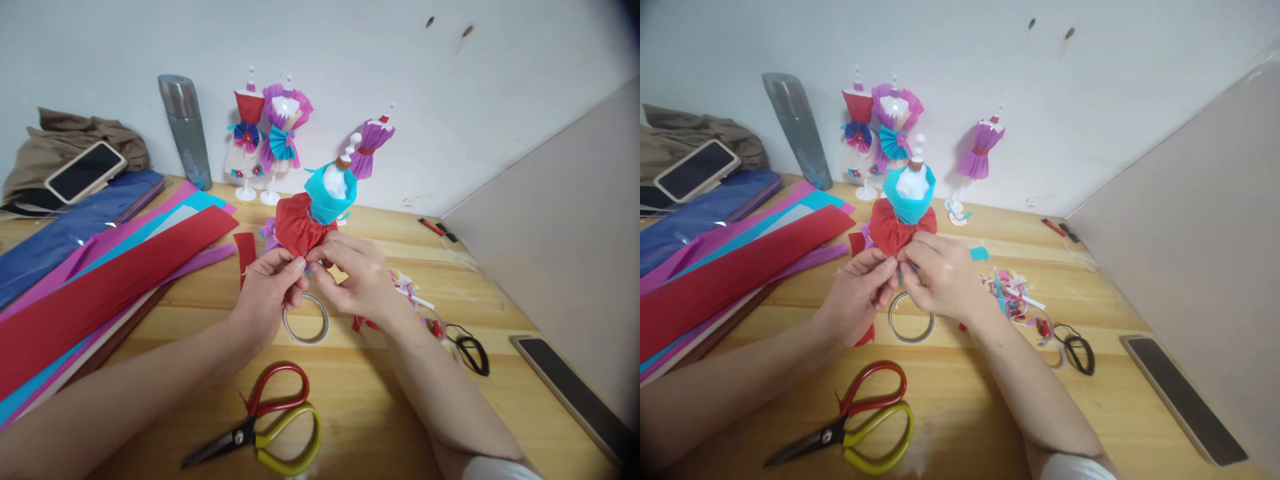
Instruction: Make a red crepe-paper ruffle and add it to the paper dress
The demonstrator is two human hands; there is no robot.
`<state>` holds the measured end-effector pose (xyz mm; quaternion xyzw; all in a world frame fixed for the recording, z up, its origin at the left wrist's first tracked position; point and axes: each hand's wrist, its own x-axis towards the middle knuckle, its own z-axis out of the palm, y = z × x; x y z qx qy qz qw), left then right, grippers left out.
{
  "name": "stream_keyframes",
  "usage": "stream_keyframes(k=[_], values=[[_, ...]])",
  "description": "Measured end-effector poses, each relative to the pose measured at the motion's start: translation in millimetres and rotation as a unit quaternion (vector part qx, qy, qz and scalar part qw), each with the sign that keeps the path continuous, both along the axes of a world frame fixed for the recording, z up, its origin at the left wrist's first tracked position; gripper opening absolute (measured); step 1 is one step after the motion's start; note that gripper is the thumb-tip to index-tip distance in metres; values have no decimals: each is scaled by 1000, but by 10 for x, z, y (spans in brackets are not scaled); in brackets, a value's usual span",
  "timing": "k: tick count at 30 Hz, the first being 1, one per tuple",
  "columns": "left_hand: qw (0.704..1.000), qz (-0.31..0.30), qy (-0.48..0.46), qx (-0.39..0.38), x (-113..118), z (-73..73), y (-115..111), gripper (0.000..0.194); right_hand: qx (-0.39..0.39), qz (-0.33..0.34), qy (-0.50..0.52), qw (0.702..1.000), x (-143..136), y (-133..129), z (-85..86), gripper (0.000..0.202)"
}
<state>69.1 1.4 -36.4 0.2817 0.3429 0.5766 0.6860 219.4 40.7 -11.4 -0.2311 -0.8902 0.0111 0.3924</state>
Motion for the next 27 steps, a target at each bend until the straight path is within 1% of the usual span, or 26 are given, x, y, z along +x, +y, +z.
stream_keyframes(k=[7, 12, 16, 19, 22, 27], values=[[1000, -7, -4, -5, 7, 21, -31, 35, -7, -5, -4, 1000, 1, -17, 20, 16], [1000, -10, -12, 6, 3, 28, -61, 32, -11, 2, 4, 1000, 3, -15, 23, 15], [1000, -6, -18, -12, 6, 44, -54, 30, -39, 16, 21, 999, 17, -25, 49, 16], [1000, -3, -17, -20, 11, 63, -46, 30, -57, 6, 37, 998, 38, -28, 71, 15], [999, 0, -18, -26, 10, 75, -46, 27, -37, -4, 31, 999, 57, -8, 78, 12], [999, 0, -18, -32, 0, 90, -47, 26, 15, -3, -14, 1000, 64, 27, 69, 8]])
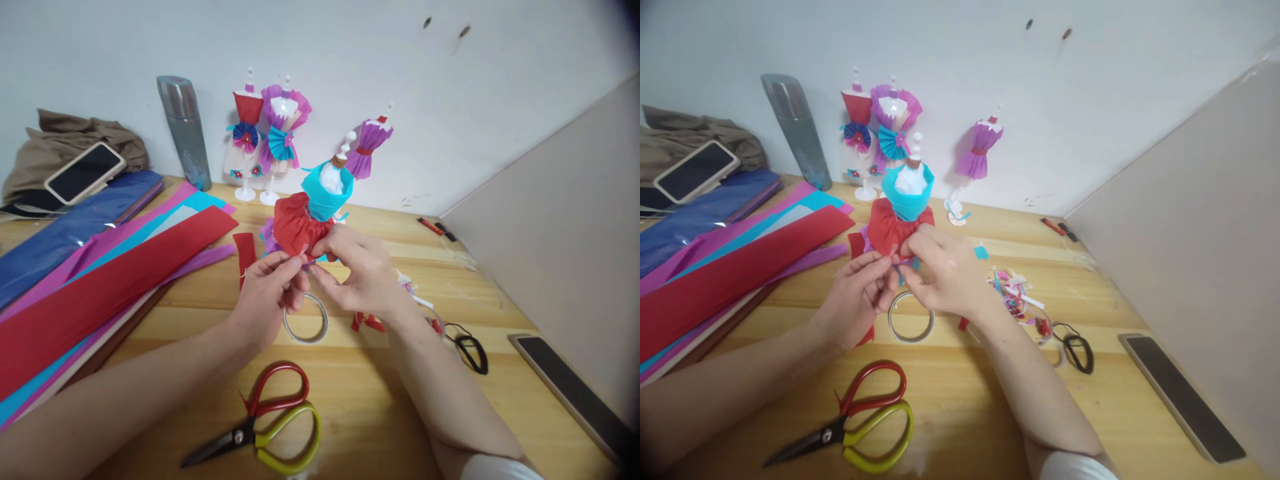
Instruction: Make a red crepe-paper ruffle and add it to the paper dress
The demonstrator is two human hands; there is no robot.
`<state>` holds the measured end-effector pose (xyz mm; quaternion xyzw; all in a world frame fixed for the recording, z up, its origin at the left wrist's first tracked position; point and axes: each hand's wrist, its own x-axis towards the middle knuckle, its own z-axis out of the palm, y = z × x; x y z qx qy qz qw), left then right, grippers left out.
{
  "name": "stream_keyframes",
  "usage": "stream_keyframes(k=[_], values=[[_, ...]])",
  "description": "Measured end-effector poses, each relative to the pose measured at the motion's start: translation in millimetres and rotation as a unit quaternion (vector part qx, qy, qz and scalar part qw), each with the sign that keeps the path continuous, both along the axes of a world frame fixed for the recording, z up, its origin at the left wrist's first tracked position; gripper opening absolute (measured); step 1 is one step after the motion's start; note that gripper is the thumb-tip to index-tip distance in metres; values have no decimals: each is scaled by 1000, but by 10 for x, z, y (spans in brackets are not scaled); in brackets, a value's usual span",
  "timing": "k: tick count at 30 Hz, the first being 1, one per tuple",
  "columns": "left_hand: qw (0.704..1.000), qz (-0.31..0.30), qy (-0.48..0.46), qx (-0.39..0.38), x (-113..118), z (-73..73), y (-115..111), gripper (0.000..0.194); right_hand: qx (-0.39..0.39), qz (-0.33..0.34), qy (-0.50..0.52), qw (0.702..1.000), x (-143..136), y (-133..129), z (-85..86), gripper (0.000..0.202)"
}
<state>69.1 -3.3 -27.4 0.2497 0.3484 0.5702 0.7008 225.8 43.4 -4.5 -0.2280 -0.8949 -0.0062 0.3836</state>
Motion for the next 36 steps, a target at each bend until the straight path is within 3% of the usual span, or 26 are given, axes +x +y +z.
stream_keyframes(k=[6, 17, 25, 30, 36], values=[[1000, 3, 10, -1, 12, 10, -9, 32, 0, -14, 86, 996, -11, -26, 11, 15], [1000, 10, 18, 3, 24, 8, -16, 32, -42, -20, 112, 993, -52, -71, 21, 15], [1000, 11, 18, 2, 17, -11, -16, 25, 53, -39, -46, 997, 16, 4, 9, 5], [1000, 20, 21, 3, 3, 20, -16, 16, 113, -55, -54, 991, 23, 56, -49, 11], [999, 15, 42, -11, -2, 53, -28, 30, 147, -45, -40, 987, 16, 77, -84, 12]])
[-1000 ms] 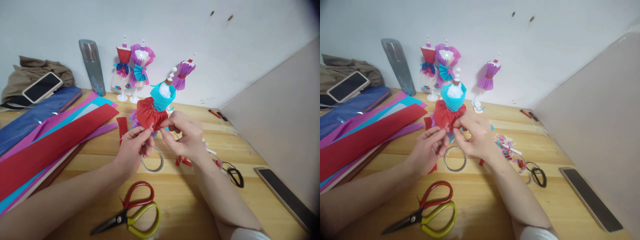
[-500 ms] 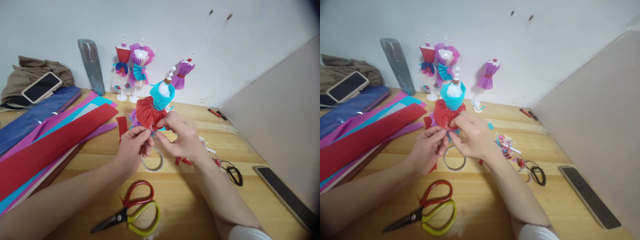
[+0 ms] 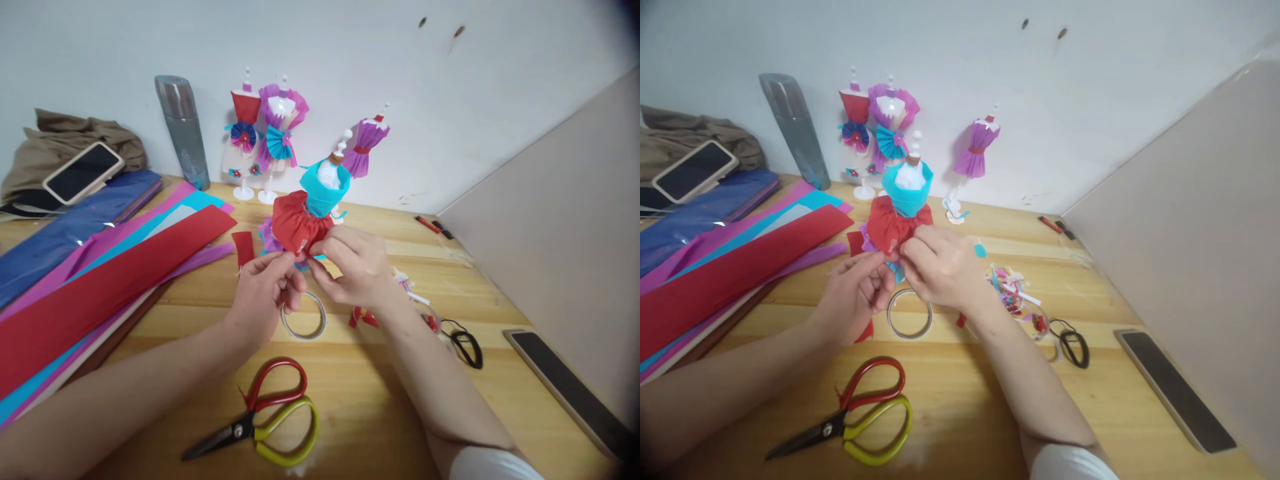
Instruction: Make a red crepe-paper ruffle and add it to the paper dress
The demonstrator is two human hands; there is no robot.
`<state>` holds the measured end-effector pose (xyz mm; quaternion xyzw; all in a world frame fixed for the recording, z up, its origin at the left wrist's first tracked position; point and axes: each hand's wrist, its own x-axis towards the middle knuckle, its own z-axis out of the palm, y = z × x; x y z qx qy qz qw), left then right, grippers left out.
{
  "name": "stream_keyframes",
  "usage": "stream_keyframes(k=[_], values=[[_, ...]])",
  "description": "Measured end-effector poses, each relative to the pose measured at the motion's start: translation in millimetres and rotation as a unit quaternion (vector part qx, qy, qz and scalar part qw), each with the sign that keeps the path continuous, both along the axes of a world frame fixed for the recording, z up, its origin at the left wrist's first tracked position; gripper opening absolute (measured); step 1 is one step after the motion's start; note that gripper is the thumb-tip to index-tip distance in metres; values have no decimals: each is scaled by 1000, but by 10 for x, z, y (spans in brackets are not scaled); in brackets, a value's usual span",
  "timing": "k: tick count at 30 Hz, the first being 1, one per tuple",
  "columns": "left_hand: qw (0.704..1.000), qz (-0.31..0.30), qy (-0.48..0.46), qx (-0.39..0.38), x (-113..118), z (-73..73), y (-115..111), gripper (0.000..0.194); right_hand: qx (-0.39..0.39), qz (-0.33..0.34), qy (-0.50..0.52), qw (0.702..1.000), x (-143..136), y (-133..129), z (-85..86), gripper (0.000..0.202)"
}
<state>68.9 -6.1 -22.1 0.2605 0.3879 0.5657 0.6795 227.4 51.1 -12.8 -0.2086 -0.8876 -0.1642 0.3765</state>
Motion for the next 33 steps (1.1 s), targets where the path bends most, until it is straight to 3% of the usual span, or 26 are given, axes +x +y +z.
stream_keyframes(k=[12, 21, 27, 33], values=[[999, 17, -1, -29, -39, 64, -19, 26, -45, 15, 11, 999, 49, 24, 0, 9], [999, 24, -26, -21, -26, 88, 9, 24, 2, -3, 10, 1000, 26, 53, -35, 13], [999, 27, -28, -33, -14, 101, 18, 22, 9, 23, 28, 999, 15, 58, -26, 17], [999, 23, -26, -27, -12, 102, 5, 21, -53, 59, 66, 995, 10, 48, -22, 18]])
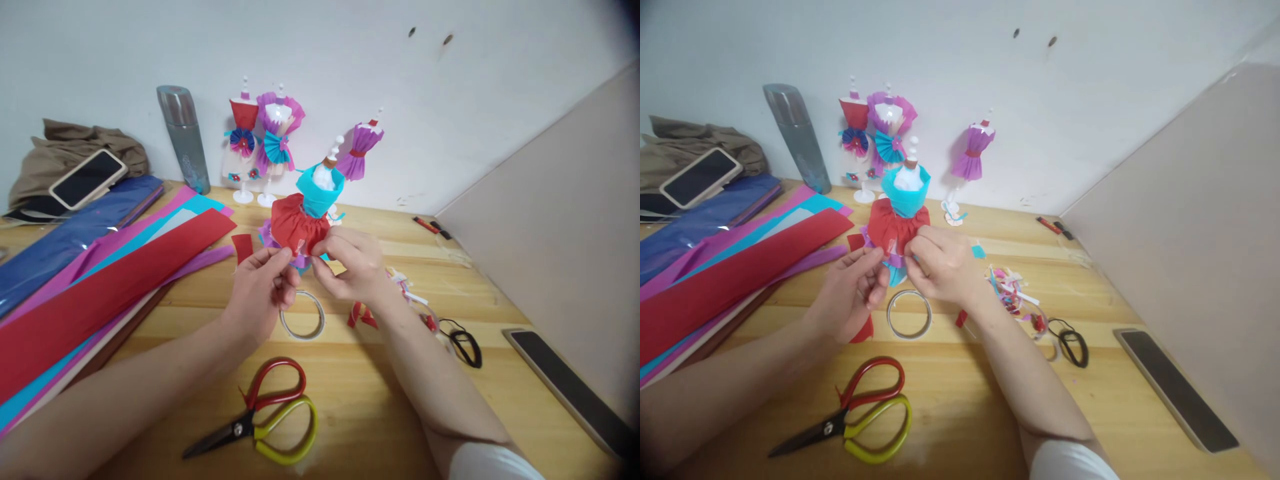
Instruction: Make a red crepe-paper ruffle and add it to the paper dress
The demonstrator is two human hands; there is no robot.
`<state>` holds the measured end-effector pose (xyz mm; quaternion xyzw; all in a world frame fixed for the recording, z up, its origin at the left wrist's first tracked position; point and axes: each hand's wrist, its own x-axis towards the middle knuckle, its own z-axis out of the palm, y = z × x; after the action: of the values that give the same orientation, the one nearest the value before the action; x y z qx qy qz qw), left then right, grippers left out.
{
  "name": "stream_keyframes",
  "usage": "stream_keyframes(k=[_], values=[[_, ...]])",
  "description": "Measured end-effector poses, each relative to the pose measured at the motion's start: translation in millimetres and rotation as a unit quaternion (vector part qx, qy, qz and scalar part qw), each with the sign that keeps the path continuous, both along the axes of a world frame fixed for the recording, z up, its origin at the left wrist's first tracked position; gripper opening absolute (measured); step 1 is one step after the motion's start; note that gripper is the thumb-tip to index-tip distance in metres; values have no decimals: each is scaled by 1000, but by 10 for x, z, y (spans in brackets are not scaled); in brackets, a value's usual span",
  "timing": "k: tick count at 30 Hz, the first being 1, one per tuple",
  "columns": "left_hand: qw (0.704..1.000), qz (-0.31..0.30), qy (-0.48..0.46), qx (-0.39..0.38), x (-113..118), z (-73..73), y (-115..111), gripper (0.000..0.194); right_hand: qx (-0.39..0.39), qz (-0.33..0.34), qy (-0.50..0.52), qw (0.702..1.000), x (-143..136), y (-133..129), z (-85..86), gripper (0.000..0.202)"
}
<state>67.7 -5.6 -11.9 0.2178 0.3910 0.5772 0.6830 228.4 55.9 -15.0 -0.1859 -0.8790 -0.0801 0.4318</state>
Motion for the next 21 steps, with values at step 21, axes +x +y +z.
stream_keyframes(k=[21], values=[[1000, -3, -5, 23, 41, -57, 10, 33, -26, -3, 30, 999, -7, 5, -77, 12]])
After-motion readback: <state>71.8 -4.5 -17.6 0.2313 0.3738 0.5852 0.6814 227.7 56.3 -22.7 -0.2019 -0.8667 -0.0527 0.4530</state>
